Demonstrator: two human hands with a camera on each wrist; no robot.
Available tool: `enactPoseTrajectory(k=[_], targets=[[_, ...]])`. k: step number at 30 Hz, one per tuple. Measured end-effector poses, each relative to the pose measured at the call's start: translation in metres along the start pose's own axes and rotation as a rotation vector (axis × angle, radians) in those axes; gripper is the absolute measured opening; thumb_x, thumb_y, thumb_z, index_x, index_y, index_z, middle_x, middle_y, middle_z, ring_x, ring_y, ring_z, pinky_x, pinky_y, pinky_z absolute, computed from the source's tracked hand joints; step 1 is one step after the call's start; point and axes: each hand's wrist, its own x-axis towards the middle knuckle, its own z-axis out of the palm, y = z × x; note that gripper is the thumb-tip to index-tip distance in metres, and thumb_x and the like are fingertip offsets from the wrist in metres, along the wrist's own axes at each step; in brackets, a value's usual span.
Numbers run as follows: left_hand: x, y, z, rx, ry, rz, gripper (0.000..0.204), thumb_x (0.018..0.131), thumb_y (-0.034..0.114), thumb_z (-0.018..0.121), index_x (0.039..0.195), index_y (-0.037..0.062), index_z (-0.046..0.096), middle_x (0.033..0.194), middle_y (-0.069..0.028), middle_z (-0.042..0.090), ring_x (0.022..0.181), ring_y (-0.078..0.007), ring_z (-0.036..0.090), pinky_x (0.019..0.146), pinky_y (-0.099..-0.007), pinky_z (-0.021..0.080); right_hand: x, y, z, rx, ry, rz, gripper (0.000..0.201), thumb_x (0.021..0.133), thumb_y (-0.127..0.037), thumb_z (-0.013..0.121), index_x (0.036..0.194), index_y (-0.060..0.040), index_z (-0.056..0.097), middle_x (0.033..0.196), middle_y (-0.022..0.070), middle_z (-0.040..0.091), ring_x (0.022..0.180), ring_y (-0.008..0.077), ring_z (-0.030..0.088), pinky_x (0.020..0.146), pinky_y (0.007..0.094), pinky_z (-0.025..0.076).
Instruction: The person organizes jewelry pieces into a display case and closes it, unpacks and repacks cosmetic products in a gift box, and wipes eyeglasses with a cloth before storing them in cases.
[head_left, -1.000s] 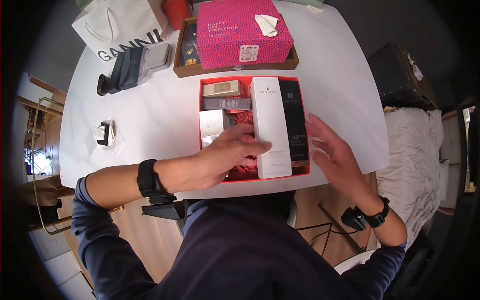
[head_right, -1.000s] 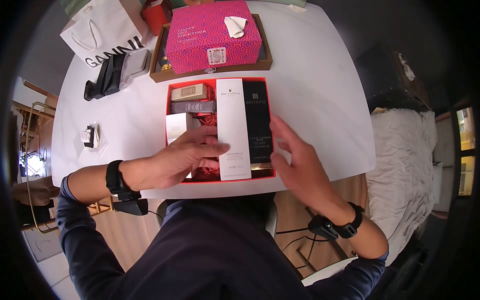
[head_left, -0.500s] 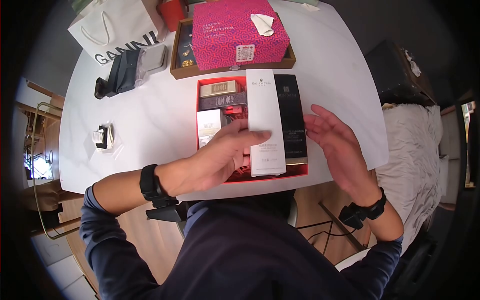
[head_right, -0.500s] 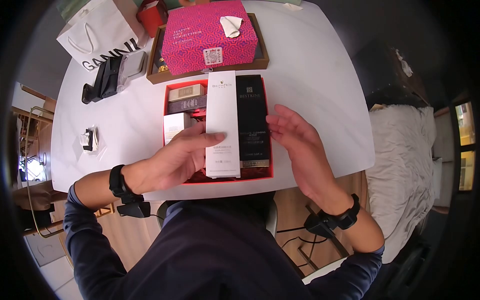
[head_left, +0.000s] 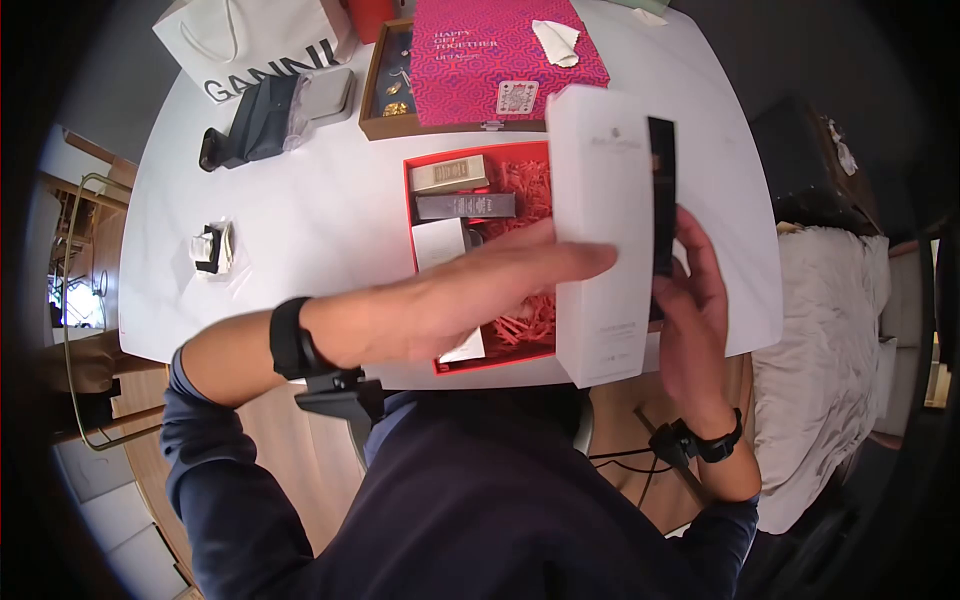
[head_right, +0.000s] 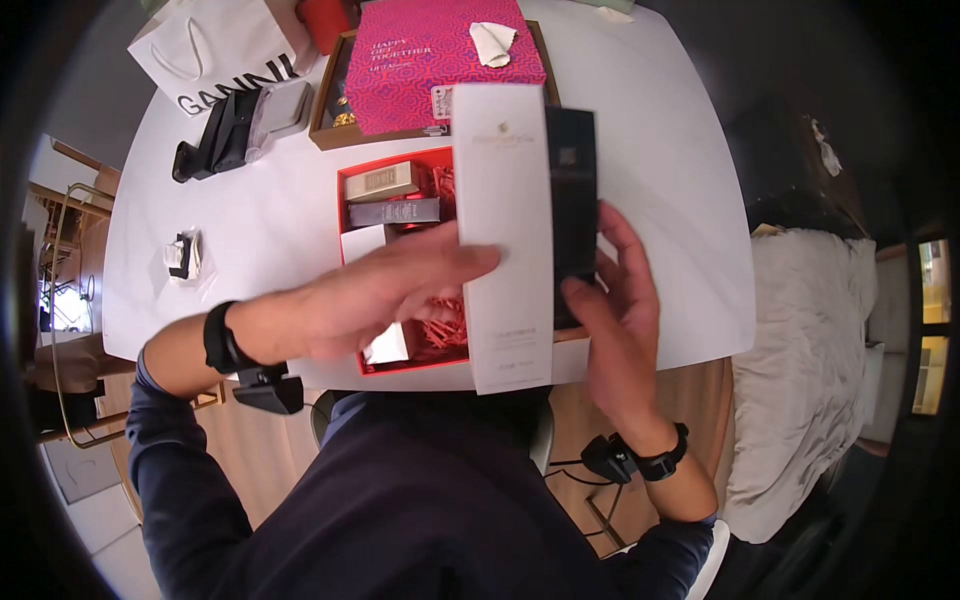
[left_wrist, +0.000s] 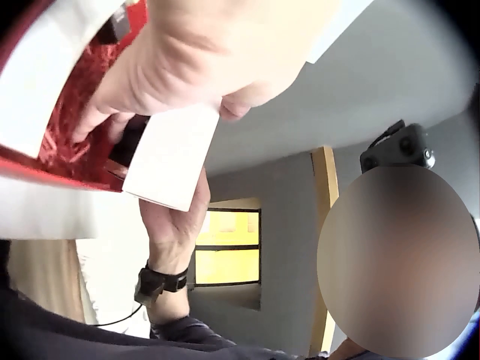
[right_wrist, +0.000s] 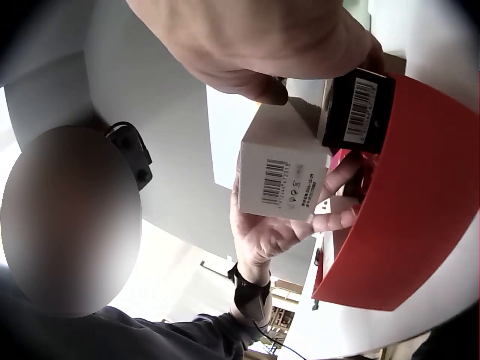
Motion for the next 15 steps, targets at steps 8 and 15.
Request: enactPoseTrajectory(k=[8, 15], targets=[[0.013, 0.037, -0.008, 0.251, 0.094, 0.273, 0.046, 0.104, 0.036, 0.058, 0.138, 0.0048, 0.062, 0.126, 0.0012, 0.066, 0.111, -0.0071, 0.058, 0.093, -0.0238, 0.044, 0.035, -0.028, -0.003, 0.168, 0.013, -0.087, 0.058, 0.097, 0.002, 0.055, 0.154, 0.0026, 0.041, 0.144, 0.0115, 0.055, 0.126, 0.0178, 0.057, 0.108, 0.0331, 0.045], [0.121, 0.046, -0.004, 0.072, -0.109, 0.513, 0.040, 0.099, 0.034, 0.069, 0.124, 0.0030, 0.068, 0.109, -0.0033, 0.072, 0.087, -0.0122, 0.064, 0.080, -0.0310, 0.052, 0.080, -0.044, -0.055, 0.055, 0.084, -0.121, 0.050, 0.101, -0.011, 0.051, 0.151, -0.0007, 0.048, 0.133, 0.0095, 0.065, 0.120, 0.0184, 0.063, 0.105, 0.0338, 0.049]])
